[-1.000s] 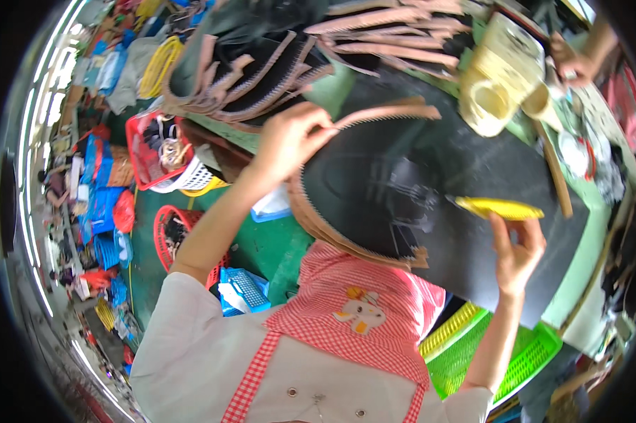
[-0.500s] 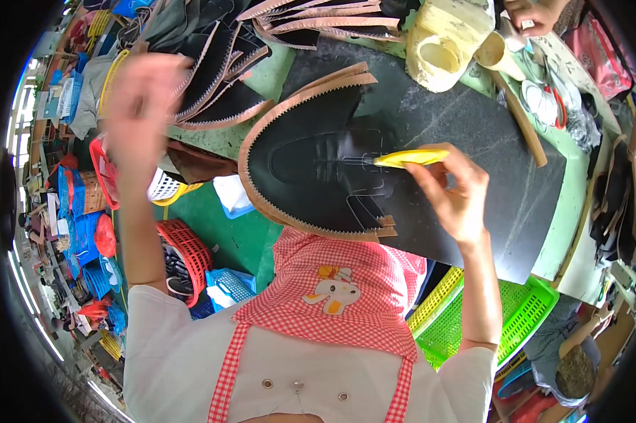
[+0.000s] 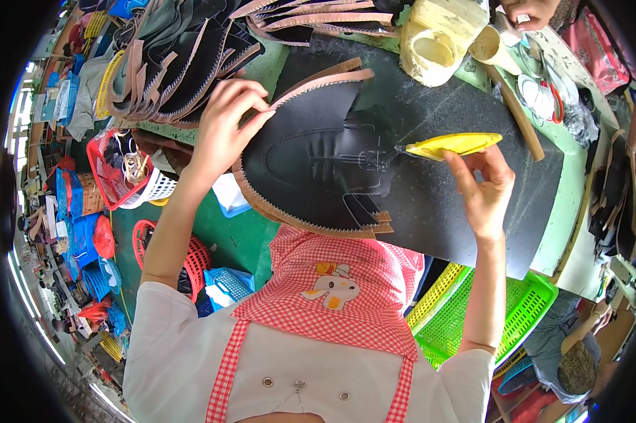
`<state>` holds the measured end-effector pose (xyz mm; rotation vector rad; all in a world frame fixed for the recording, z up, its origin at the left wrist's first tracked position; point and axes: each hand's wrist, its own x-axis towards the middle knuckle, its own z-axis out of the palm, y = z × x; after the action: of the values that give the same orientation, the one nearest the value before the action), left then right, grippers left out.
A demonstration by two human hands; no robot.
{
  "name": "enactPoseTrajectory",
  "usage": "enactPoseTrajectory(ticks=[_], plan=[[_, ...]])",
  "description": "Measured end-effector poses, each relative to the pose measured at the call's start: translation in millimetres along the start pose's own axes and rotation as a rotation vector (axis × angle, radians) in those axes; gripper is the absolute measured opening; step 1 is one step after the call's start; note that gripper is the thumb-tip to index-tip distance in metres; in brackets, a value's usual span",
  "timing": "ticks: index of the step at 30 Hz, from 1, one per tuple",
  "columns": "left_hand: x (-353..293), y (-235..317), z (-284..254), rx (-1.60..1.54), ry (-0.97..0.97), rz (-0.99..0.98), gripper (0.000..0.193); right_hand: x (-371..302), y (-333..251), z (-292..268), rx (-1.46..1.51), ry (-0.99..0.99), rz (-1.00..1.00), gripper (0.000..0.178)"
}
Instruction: Applying small black components to shoe uppers at a workbench.
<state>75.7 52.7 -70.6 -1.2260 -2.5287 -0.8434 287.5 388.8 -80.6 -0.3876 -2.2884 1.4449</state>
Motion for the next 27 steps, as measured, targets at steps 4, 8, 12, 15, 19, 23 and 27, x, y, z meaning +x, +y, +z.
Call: enactPoseTrajectory(ticks=[4,8,12,15,19,23,27], plan=[[22.5,6.3,-78.7,0.029,0.422,0.048,0.007,-1.3,-4.5,-4.3,0.040,0.008,0.018,0.019],[66.1,6.3,-162.5,0.444,0.559,-0.174,0.025,3.4,-13.1,12.0,-0.024,-0.107,0.011,0.016],[35.9,22.3,-112.7,0.002,0.470,-0.370,0.014,18.0,-15.6,40.0,-0.125,-0.250,-0.218,0.021],[-3.2,20.0,-28.1,-0.123,-0.199,-0.054,0.032,27.9,-15.1,42.5,-0.207,-0.328,-0.307,0.020],[-24.2,5.4,18.3,0.089,-0.276,-0.191,0.044,27.9,-13.7,21.3,-0.290,-0.203,-0.231,0.017],[-18.5,-0.4,17.1,-0.161,-0.318,-0.269,0.041,18.2,-6.8,6.2,-0.138,-0.054,-0.072,0.013],[-23.7,1.2,20.7,-0.006,-0.268,-0.019,0.045,10.1,1.9,-1.2,-0.019,-0.012,-0.041,0.015]])
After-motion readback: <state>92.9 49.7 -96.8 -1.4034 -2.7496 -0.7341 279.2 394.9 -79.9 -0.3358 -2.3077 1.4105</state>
